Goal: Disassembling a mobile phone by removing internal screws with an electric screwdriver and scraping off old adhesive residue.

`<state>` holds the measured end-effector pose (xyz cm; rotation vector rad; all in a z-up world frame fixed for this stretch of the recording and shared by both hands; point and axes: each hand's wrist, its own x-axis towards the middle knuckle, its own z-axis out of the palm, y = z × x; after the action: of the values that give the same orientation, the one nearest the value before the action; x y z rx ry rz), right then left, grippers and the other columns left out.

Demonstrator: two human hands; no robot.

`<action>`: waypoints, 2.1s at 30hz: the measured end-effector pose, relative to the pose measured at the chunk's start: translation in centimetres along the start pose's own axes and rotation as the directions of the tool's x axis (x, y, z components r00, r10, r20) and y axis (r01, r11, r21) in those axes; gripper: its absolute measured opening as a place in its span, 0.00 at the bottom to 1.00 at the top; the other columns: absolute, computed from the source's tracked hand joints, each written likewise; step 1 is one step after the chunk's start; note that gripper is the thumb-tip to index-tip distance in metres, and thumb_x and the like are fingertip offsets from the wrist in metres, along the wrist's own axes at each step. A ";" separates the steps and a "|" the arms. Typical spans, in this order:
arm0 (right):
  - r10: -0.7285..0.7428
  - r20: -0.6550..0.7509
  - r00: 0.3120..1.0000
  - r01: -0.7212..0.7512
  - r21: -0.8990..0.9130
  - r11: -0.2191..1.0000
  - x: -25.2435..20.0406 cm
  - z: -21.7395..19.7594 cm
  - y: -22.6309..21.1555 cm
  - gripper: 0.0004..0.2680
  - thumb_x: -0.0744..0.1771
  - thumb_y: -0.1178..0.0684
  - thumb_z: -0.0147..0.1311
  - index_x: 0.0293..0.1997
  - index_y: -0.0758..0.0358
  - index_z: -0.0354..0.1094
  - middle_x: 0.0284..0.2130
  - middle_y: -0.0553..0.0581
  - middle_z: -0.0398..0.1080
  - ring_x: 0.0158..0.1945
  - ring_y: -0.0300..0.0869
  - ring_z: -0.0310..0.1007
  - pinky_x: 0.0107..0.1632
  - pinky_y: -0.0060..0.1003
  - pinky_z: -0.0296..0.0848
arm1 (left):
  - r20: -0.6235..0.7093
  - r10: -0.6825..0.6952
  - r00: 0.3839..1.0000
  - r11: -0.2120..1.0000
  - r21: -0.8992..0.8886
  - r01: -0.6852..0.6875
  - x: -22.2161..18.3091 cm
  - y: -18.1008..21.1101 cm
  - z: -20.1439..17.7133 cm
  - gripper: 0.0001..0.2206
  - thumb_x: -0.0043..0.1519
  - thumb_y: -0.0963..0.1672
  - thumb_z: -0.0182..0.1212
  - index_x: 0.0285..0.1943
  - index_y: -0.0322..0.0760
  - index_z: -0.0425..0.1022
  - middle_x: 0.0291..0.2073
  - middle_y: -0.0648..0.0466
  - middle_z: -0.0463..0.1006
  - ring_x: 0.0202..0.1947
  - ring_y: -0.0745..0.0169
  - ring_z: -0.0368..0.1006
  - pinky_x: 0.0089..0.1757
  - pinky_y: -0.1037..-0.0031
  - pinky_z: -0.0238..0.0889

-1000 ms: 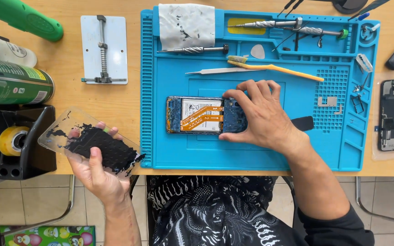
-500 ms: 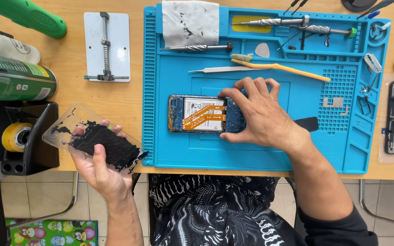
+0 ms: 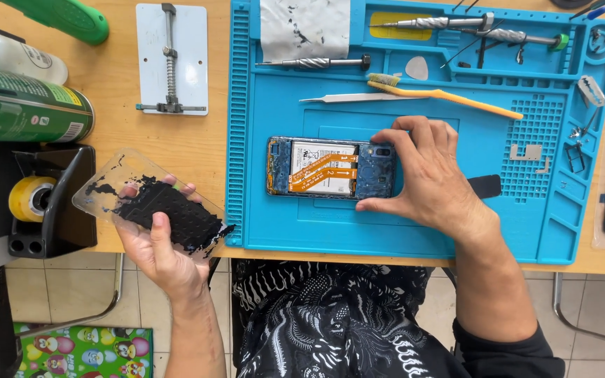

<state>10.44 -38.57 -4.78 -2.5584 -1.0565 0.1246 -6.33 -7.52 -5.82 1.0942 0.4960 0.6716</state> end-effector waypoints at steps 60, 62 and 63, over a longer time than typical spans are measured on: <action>0.009 -0.480 0.877 0.143 0.279 0.950 7.2 -6.5 0.4 0.23 0.68 0.44 0.65 0.67 0.61 0.62 0.26 0.55 0.64 0.30 0.51 0.69 0.40 0.44 0.68 | 0.679 -0.063 0.731 0.768 -0.435 0.471 9.2 -4.9 15.3 0.36 0.63 0.61 0.49 0.75 0.42 0.62 0.53 0.44 0.82 0.51 0.55 0.81 0.51 0.63 0.78; 0.032 -0.458 0.888 0.099 0.258 0.961 5.2 -5.5 0.9 0.22 0.67 0.45 0.66 0.66 0.61 0.64 0.28 0.57 0.67 0.30 0.54 0.71 0.40 0.46 0.70 | 0.680 -0.060 0.731 0.810 -0.394 0.434 10.0 -5.6 16.3 0.34 0.65 0.61 0.48 0.74 0.42 0.63 0.53 0.43 0.81 0.49 0.53 0.82 0.49 0.60 0.79; 0.048 -0.459 0.887 0.063 0.224 0.973 4.5 -5.1 1.2 0.22 0.67 0.46 0.67 0.66 0.61 0.65 0.29 0.59 0.70 0.30 0.57 0.72 0.41 0.49 0.71 | 0.696 -0.040 0.717 0.853 -0.351 0.387 10.8 -5.7 17.1 0.32 0.67 0.60 0.46 0.73 0.42 0.64 0.53 0.42 0.81 0.47 0.51 0.83 0.48 0.57 0.81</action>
<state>15.60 -37.74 -0.25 -2.2093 -0.8093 -0.3328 14.08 -12.42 -4.94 0.7090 -0.1761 0.1242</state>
